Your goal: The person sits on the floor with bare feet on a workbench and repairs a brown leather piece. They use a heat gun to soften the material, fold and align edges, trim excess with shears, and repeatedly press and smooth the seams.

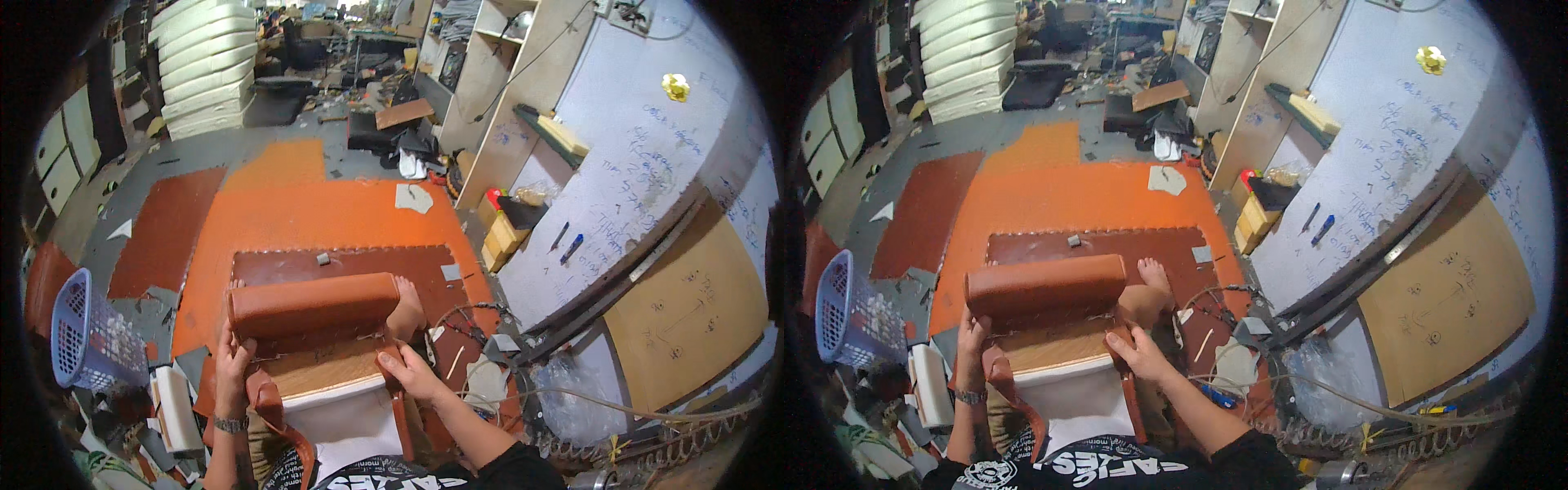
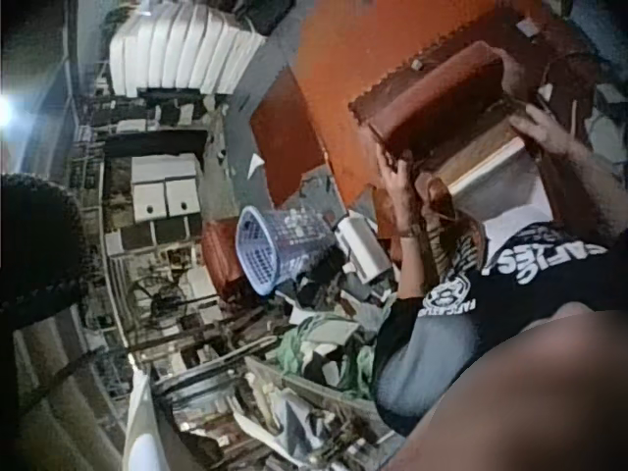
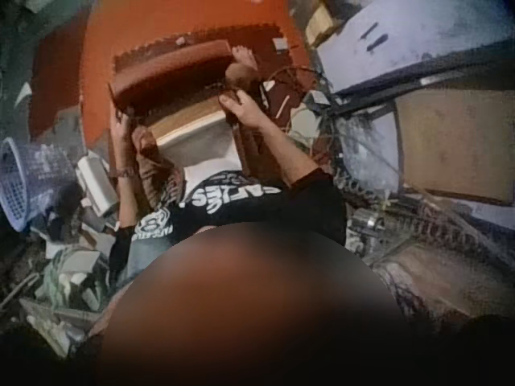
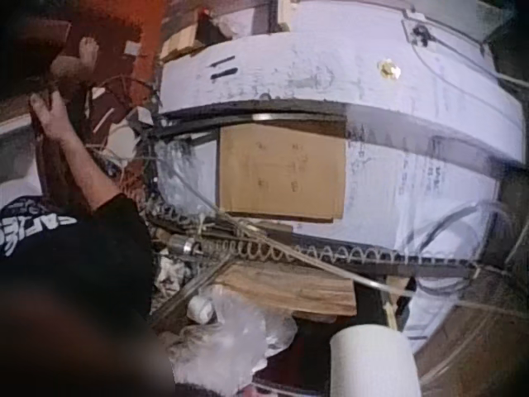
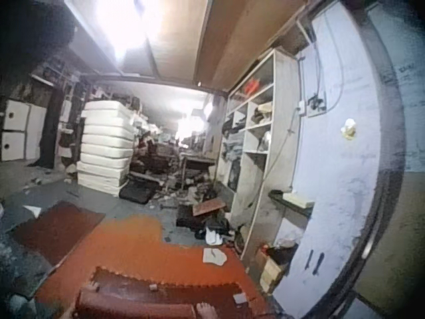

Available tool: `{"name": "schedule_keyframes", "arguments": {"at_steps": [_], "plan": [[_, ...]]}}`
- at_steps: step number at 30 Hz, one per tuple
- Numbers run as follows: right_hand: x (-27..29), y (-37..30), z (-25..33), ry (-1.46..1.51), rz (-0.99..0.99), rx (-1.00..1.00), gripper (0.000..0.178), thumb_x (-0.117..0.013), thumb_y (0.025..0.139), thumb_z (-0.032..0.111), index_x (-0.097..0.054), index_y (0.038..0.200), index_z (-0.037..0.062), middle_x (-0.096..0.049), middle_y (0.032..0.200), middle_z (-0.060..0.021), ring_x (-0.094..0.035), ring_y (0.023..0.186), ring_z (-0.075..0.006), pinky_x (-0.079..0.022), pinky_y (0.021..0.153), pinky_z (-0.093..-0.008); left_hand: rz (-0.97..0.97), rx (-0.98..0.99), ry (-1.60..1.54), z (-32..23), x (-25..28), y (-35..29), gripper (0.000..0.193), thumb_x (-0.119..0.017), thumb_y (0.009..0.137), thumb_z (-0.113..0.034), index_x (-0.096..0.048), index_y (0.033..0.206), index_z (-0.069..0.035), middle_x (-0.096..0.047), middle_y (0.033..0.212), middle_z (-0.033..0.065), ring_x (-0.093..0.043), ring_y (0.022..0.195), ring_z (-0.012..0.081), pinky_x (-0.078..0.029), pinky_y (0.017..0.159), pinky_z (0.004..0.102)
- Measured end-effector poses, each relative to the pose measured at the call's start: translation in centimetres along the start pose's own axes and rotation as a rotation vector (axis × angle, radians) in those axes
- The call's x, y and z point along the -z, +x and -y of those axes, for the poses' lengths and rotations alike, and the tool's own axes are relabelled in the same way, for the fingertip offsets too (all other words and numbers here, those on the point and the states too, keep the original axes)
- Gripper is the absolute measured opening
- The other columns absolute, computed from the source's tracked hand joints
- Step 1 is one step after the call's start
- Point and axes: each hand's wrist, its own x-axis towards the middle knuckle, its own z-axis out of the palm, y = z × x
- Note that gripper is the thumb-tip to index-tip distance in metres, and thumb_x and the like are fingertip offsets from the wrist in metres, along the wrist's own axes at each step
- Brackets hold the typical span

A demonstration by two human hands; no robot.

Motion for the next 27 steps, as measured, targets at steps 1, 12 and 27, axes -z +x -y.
{"name": "schedule_keyframes", "arguments": {"at_steps": [1,12,27], "plan": [[0.1,-0.4,0.9,0.065,0.048,0.091,0.058,-0.056,0.119,0.039,-0.047,0.161,0.0005,-0.064,0.146,-0.0091,-0.059,0.134,-0.0179,-0.045,0.119,-0.0358,-0.021,0.015,0.004,-1.4,-0.8,0.0,0.076,-0.071,0.102,-0.025,-0.040,0.168,-0.003,-0.058,0.159,0.0129,-0.061,0.141,0.0268,-0.054,0.114,0.0444],[-1.9,5.6,-4.4,0.765,0.053,-0.209,0.056,-0.058,0.117,0.046,-0.049,0.163,0.0159,-0.056,0.155,-0.0015,-0.050,0.144,-0.0194,-0.039,0.124,-0.0404,-0.141,0.061,0.285,-8.8,-8.7,-0.3,0.073,-0.065,0.091,-0.007,-0.046,0.162,0.002,-0.060,0.153,0.0164,-0.060,0.139,0.0284,-0.047,0.122,0.0435],[4.5,12.6,-16.8,0.215,0.051,-0.077,0.073,-0.038,0.121,0.052,-0.051,0.161,-0.0078,-0.057,0.162,-0.0147,-0.052,0.149,-0.0234,-0.036,0.128,-0.0379,-0.282,0.114,0.574,0.0,-14.0,1.0,0.061,-0.082,0.093,-0.008,-0.053,0.146,0.002,-0.067,0.135,0.0158,-0.066,0.125,0.0231,-0.054,0.112,0.0386]]}}
